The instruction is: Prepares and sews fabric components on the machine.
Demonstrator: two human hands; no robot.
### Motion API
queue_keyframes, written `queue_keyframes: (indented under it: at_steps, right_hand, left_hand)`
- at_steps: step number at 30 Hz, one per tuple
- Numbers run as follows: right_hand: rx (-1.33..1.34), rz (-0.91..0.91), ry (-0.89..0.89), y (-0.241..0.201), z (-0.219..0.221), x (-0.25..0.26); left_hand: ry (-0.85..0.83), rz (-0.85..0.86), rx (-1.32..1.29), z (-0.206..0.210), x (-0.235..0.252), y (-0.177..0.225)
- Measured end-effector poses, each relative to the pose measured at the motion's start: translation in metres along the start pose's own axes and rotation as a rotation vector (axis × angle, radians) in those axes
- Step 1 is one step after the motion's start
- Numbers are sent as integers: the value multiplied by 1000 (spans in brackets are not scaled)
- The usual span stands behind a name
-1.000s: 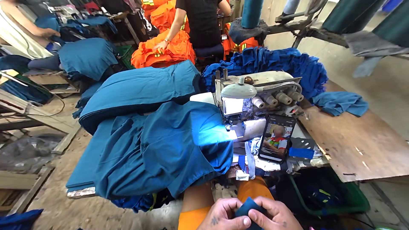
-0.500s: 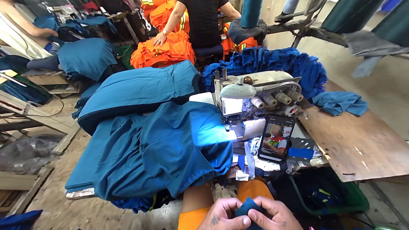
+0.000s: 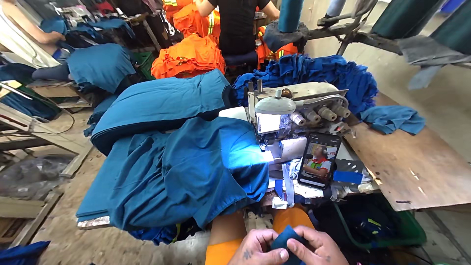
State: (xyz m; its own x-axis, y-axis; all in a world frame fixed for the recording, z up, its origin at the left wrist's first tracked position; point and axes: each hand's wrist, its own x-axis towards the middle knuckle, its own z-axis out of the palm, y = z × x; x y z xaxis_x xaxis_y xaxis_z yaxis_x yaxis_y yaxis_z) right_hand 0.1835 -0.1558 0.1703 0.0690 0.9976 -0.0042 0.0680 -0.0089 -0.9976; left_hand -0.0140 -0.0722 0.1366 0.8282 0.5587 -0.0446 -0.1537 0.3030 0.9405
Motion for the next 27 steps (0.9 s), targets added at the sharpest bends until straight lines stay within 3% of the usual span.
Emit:
queue_keyframes:
  at_steps: [5,7,10,13,15,17,21,23,27]
  right_hand:
    - [31,-64,202,-18,-5,24]
    - [53,-145,266,-32,-5,50]
    - [133,-197,286,-47,4,97]
    - [171,-78,177,-37,28,113]
    - [115,34,93,-29,38,95]
    - [120,51,56,-20,36,76]
    - [191,-45,156,-33,12,84]
    - [136,-10,223,-48,1,107]
    - [113,-15,277,-40,0,144]
  left_hand:
    - [261,54,166,-9,15,32]
    - [353,170,441,-22,36,78]
    - [471,217,1087,-43,70,156]
    - [349,-96,1538,-64,85,194]
    - [160,-250,1582,-69,73,192]
    - [78,-162,1534,-66,56,181]
    - [194,104,1505,-58,76,179]
    - [232,61,1532,-61,96,189]
    - [293,-24,1578,-83,110,184]
